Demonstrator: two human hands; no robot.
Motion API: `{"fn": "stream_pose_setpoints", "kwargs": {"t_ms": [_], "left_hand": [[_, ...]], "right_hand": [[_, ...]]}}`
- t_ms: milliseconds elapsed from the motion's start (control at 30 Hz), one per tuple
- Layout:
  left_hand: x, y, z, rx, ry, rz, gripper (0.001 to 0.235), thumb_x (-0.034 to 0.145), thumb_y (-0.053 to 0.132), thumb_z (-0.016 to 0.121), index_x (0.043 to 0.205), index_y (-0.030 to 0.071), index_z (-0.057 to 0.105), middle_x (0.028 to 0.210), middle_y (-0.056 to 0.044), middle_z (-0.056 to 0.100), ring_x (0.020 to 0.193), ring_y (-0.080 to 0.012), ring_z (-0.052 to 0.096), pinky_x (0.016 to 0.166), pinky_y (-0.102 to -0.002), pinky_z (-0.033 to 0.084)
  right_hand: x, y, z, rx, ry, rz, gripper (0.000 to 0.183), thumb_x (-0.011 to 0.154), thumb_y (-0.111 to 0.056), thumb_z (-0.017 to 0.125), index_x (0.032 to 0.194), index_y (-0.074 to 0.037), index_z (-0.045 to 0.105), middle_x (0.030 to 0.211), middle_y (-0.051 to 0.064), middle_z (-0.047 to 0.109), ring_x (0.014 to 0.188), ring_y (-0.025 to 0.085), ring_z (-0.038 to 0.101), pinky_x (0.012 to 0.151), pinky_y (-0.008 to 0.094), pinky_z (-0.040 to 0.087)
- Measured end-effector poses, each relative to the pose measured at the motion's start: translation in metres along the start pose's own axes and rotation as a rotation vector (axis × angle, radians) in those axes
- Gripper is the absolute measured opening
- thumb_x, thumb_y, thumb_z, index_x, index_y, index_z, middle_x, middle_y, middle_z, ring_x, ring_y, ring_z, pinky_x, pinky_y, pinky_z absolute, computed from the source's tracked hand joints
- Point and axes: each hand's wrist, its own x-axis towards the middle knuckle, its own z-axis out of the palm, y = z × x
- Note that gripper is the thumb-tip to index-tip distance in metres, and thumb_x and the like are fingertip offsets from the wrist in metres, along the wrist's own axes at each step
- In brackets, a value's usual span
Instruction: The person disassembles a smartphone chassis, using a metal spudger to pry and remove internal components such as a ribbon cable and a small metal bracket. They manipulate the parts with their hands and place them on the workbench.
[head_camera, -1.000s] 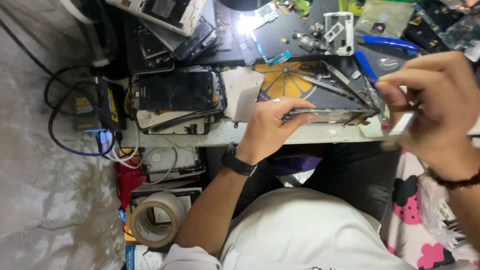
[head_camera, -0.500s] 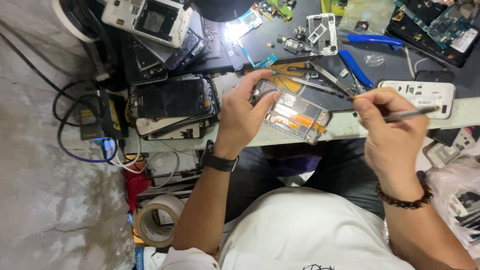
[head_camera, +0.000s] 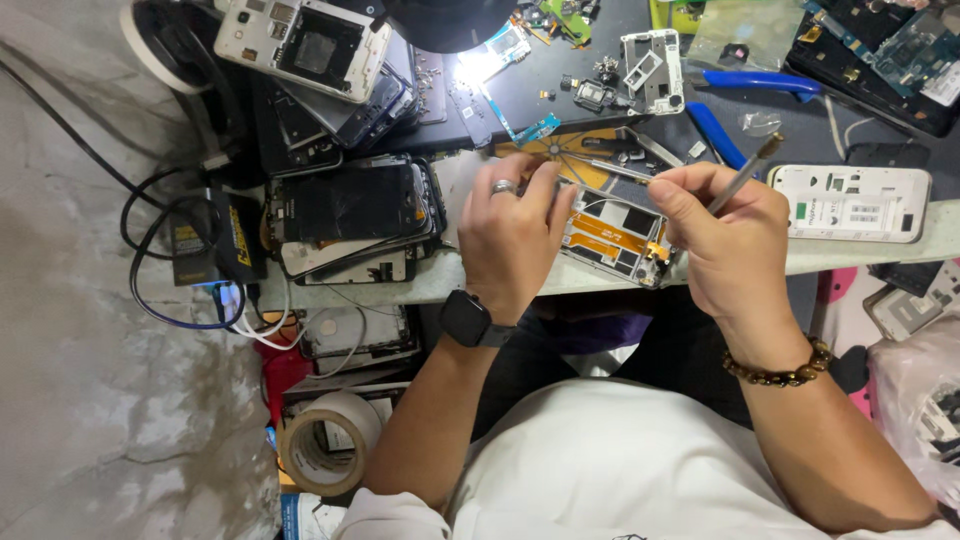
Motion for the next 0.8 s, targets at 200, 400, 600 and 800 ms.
{"fn": "stream_pose_setpoints", "kwargs": {"t_ms": [200, 400, 600, 800], "left_hand": [[0.001, 0.008, -0.004, -0.096, 0.043, -0.011, 0.013, 0.098, 0.013, 0.075, 0.111, 0.011, 0.074, 0.104, -0.004, 0.070, 0.098, -0.0245, 0.066, 0.083, -0.036, 0.053], [-0.001, 0.014, -0.015, -0.959, -0.268, -0.353, 0.018, 0.100, 0.014, 0.072, 0.115, 0.005, 0.073, 0.101, -0.003, 0.072, 0.083, -0.0069, 0.063, 0.070, -0.022, 0.050], [-0.008, 0.010, -0.014, -1.196, -0.426, -0.426, 0.017, 0.101, 0.013, 0.072, 0.112, -0.001, 0.073, 0.098, -0.001, 0.073, 0.088, -0.0031, 0.063, 0.073, -0.019, 0.049], [-0.019, 0.003, -0.003, -1.408, -0.453, -0.474, 0.015, 0.103, 0.011, 0.071, 0.112, -0.001, 0.070, 0.100, 0.001, 0.070, 0.092, -0.0034, 0.062, 0.081, -0.019, 0.050]], "right_hand": [[-0.007, -0.015, 0.006, -0.498, -0.013, -0.245, 0.009, 0.104, -0.010, 0.076, 0.102, -0.002, 0.072, 0.087, -0.001, 0.064, 0.071, 0.003, 0.050, 0.064, 0.020, 0.039], [-0.016, -0.031, 0.015, -0.626, -0.109, -0.280, 0.006, 0.096, -0.005, 0.077, 0.097, -0.001, 0.073, 0.089, 0.000, 0.065, 0.069, 0.004, 0.049, 0.060, 0.021, 0.037], [-0.021, -0.033, 0.016, -0.437, -0.144, -0.192, 0.007, 0.097, -0.006, 0.075, 0.095, -0.002, 0.070, 0.091, -0.002, 0.065, 0.075, 0.002, 0.052, 0.065, 0.019, 0.040], [-0.020, -0.026, 0.007, -0.219, -0.245, -0.028, 0.008, 0.099, -0.007, 0.069, 0.094, -0.001, 0.069, 0.088, -0.004, 0.063, 0.072, 0.002, 0.051, 0.061, 0.019, 0.038]]}}
